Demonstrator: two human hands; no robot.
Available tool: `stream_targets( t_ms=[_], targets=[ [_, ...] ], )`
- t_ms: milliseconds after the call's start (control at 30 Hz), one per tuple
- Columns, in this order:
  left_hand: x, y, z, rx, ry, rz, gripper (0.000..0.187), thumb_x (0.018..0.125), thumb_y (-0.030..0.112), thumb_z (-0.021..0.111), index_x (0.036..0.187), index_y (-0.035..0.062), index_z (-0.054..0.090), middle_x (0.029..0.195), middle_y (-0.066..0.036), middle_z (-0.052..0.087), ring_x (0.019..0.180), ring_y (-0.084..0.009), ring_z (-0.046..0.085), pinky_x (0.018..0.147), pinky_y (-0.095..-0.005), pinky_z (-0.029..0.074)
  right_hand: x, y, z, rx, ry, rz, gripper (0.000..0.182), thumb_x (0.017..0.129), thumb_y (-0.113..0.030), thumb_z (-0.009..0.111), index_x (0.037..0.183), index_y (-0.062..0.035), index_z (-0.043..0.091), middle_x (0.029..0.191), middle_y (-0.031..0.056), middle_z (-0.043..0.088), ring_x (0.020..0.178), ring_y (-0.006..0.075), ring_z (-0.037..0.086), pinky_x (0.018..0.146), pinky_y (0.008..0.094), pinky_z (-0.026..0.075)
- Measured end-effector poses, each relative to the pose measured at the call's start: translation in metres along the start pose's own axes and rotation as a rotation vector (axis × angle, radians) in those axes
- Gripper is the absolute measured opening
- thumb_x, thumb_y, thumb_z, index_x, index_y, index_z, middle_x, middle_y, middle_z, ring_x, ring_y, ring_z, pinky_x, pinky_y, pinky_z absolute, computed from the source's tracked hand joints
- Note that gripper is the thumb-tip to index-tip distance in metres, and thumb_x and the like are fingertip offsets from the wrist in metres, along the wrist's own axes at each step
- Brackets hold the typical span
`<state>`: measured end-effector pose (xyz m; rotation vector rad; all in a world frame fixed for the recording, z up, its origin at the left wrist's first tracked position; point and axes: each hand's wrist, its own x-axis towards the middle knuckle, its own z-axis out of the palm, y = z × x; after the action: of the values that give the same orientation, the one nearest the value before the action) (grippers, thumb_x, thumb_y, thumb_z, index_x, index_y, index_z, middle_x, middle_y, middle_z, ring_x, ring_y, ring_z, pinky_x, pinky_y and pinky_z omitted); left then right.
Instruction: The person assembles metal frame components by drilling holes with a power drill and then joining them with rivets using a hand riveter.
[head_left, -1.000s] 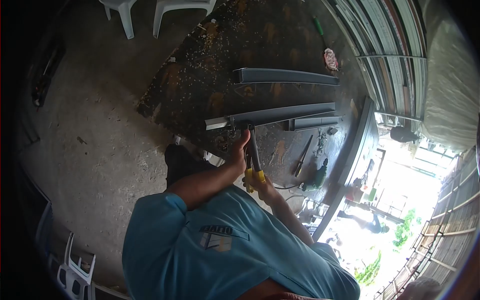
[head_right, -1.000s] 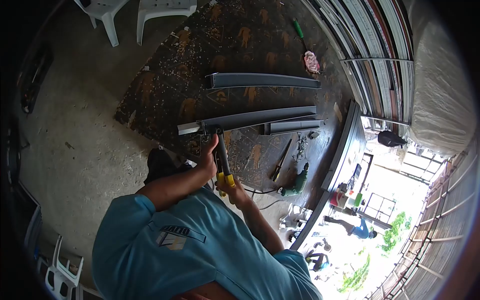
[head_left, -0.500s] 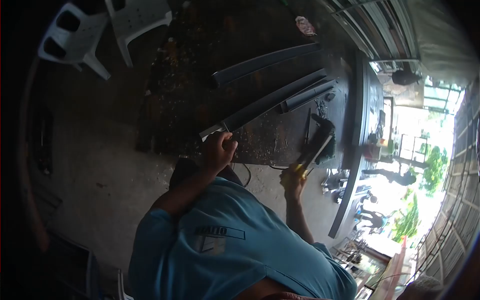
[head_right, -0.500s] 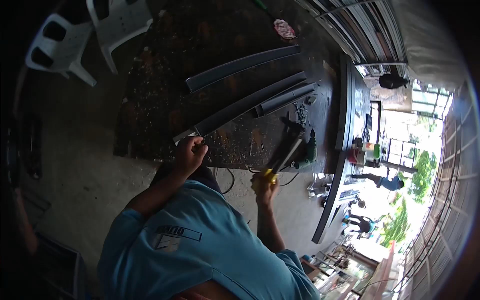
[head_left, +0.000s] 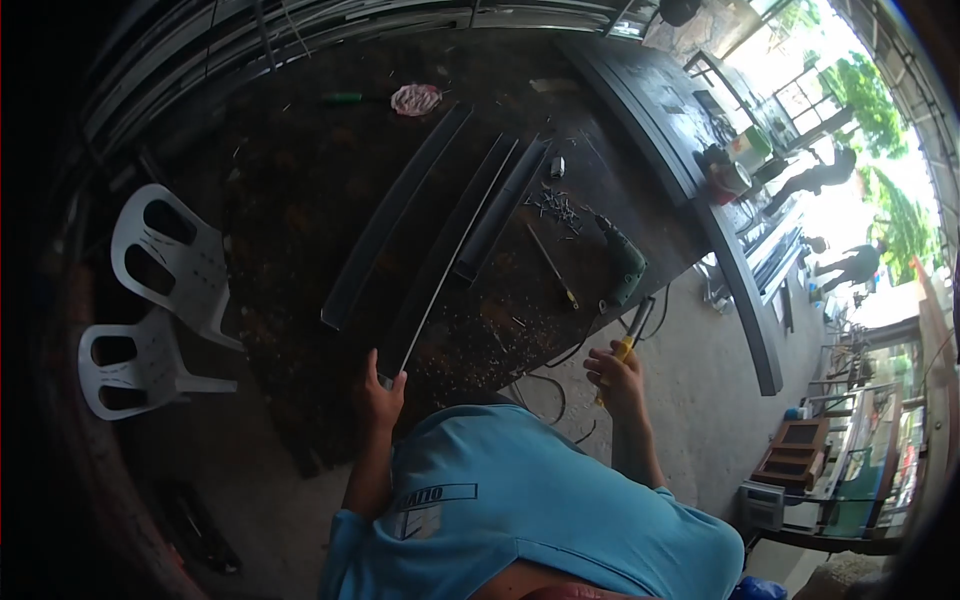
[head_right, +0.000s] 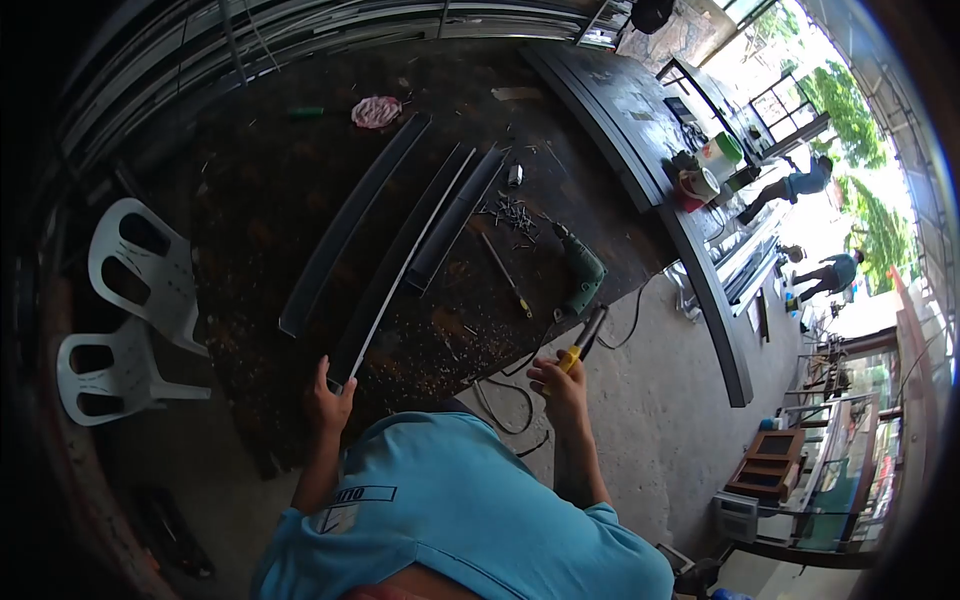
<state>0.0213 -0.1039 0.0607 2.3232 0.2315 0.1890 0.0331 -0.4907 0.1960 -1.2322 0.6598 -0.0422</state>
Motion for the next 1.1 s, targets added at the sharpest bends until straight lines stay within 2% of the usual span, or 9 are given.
stream_targets(
  t_ms=[133, 233, 333, 500, 633, 667, 867, 1000, 1100],
  targets=[
    [0.024, 0.032, -0.032, -0.020, 0.124, -0.009, 0.073, 0.080, 0.028, 0.074, 0.139, 0.0021, 0.040, 0.126, -0.020, 0.056, 0.117, -0.0366, 0.056, 0.095, -0.0431, 0.046, 0.049, 0.052, 0.018, -0.425, -0.030, 0.011, 0.025, 0.087, -0.011, 0.060, 0.109, -0.0057, 0.050, 0.092, 0.0082, 0.062, 0.076, 0.0186, 0.063, 0.064, 0.0297, 0.049],
    [0.038, 0.035, -0.043, -0.284, 0.169, -0.113, 0.072, 0.082, 0.030, 0.073, 0.140, 0.0034, 0.040, 0.125, -0.018, 0.056, 0.114, -0.0321, 0.057, 0.084, -0.0384, 0.052, 0.077, 0.075, 0.036, -0.844, 0.042, -0.166, 0.031, 0.088, -0.017, 0.058, 0.112, -0.0023, 0.046, 0.087, 0.0219, 0.061, 0.079, 0.0367, 0.062, 0.070, 0.0439, 0.048],
    [0.036, 0.053, -0.053, -0.241, 0.127, -0.140, 0.070, 0.084, 0.025, 0.073, 0.140, 0.0021, 0.037, 0.123, -0.021, 0.055, 0.108, -0.0297, 0.058, 0.083, -0.0368, 0.052, 0.107, 0.089, 0.046, -0.833, 0.017, -0.137, 0.039, 0.085, -0.013, 0.061, 0.119, -0.0029, 0.047, 0.100, 0.0235, 0.061, 0.091, 0.0403, 0.060, 0.081, 0.0456, 0.048],
    [0.026, 0.104, -0.051, 0.030, 0.152, -0.075, 0.071, 0.071, 0.032, 0.083, 0.127, -0.0008, 0.053, 0.120, -0.021, 0.062, 0.113, -0.0351, 0.060, 0.095, -0.0425, 0.046, 0.155, 0.066, 0.073, -0.831, -0.214, -0.721, 0.063, 0.082, -0.014, 0.068, 0.137, -0.0036, 0.039, 0.127, 0.0222, 0.052, 0.112, 0.0356, 0.053, 0.094, 0.0418, 0.044],
    [0.016, 0.140, -0.043, 0.098, 0.188, 0.029, 0.066, 0.069, 0.028, 0.084, 0.121, -0.0023, 0.058, 0.112, -0.022, 0.065, 0.104, -0.0355, 0.064, 0.089, -0.0413, 0.051, 0.176, 0.026, 0.152, -0.278, -0.615, 0.301, 0.083, 0.084, -0.042, 0.072, 0.146, -0.0071, 0.028, 0.134, 0.0196, 0.049, 0.118, 0.0323, 0.054, 0.085, 0.0451, 0.053],
    [0.014, 0.150, -0.040, 0.110, 0.185, 0.037, 0.066, 0.069, 0.028, 0.084, 0.121, -0.0024, 0.058, 0.110, -0.022, 0.066, 0.101, -0.0355, 0.065, 0.086, -0.0410, 0.052, 0.183, 0.039, 0.171, -0.197, -0.625, 0.350, 0.088, 0.083, -0.051, 0.071, 0.144, -0.0056, 0.028, 0.132, 0.0208, 0.048, 0.113, 0.0349, 0.057, 0.082, 0.0490, 0.053],
    [-0.007, 0.135, 0.001, 0.120, 0.223, -0.142, 0.068, 0.069, 0.030, 0.084, 0.124, -0.0009, 0.057, 0.109, -0.023, 0.065, 0.100, -0.0372, 0.065, 0.084, -0.0419, 0.052, 0.190, 0.034, 0.256, -0.208, -0.586, 0.463, 0.057, 0.082, -0.017, 0.062, 0.132, -0.0009, 0.039, 0.114, 0.0181, 0.058, 0.102, 0.0296, 0.060, 0.082, 0.0453, 0.051],
    [0.004, 0.156, 0.007, -0.142, 0.246, -0.333, 0.100, 0.072, 0.045, 0.081, 0.146, 0.0016, 0.031, 0.134, -0.025, 0.051, 0.125, -0.0387, 0.050, 0.103, -0.0429, 0.041, 0.167, -0.008, 0.281, -0.096, -0.678, -0.356, 0.060, 0.078, -0.009, 0.053, 0.136, -0.0053, 0.037, 0.094, 0.0191, 0.064, 0.084, 0.0350, 0.066, 0.078, 0.0423, 0.051],
    [0.019, 0.158, -0.009, -0.076, 0.215, -0.062, 0.108, 0.076, 0.047, 0.078, 0.150, -0.0012, 0.015, 0.147, -0.027, 0.034, 0.134, -0.0381, 0.039, 0.110, -0.0447, 0.032, 0.146, -0.091, 0.275, -0.434, -0.852, -0.615, 0.064, 0.083, -0.015, 0.058, 0.140, -0.0097, 0.030, 0.093, 0.0294, 0.064, 0.084, 0.0473, 0.063, 0.074, 0.0495, 0.049]
  ],
)
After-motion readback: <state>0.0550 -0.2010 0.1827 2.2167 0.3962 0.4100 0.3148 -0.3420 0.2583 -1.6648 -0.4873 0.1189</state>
